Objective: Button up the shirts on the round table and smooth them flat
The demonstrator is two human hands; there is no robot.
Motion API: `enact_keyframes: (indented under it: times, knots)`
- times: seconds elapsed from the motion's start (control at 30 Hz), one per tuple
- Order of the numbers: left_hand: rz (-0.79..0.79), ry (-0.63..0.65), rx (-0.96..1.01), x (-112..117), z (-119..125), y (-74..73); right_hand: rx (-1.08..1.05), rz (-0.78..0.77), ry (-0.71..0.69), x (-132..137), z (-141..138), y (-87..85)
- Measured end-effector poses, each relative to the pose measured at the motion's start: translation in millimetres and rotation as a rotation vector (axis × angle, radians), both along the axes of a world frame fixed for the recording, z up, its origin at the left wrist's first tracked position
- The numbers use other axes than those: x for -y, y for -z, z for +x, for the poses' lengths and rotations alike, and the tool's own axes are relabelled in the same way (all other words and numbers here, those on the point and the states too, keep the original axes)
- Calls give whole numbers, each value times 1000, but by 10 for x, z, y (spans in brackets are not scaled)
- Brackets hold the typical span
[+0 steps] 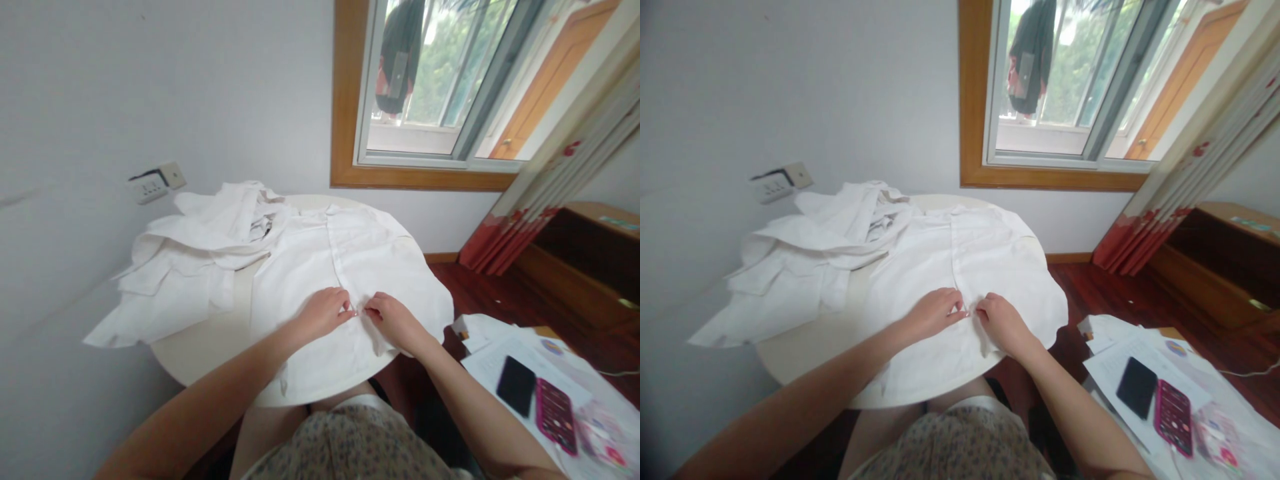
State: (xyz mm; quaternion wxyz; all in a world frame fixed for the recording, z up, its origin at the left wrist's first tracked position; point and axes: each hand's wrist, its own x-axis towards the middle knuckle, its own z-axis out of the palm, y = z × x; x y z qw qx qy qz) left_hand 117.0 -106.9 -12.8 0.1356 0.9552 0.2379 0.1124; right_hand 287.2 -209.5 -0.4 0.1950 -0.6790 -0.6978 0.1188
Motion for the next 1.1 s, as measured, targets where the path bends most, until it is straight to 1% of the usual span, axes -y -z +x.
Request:
enact_keyframes:
  times: [0.1,0.2,0.3,0.4,0.47,0.57,0.67,0.83,0.9,1.0,1.1]
  knots:
    - [-13,27,26,14,-38,-5,-97,11,-9,-31,70,17]
    - [-32,43,39,15,-64,-34,-47,13,9,-27,89,57]
    - [-57,36,38,13,-66,-55,-3,46,34,-1,63,83]
    - [-72,10,21,17,-58,-56,-14,56,-46,0,29,76]
    - [-64,-10,10,22,-53,-47,2,54,-58,-21,9,62]
    - [-46,-45,-11,28,-49,-25,63,43,-40,-61,-26,40]
    - [-41,-74,-22,38,-44,-15,157,11,-68,-88,-78,16]
    - [-32,-130,-51,59,-40,-33,355,1,-46,-120,-197,5]
    - [-23,-138,-71,64,-42,-39,390,10,-41,-139,-222,11]
    - [-24,-145,-92,70,-45,-41,338,22,-30,-167,-192,3]
    - [-59,-161,-74,73,-48,-43,117,29,-16,-189,-97,-40]
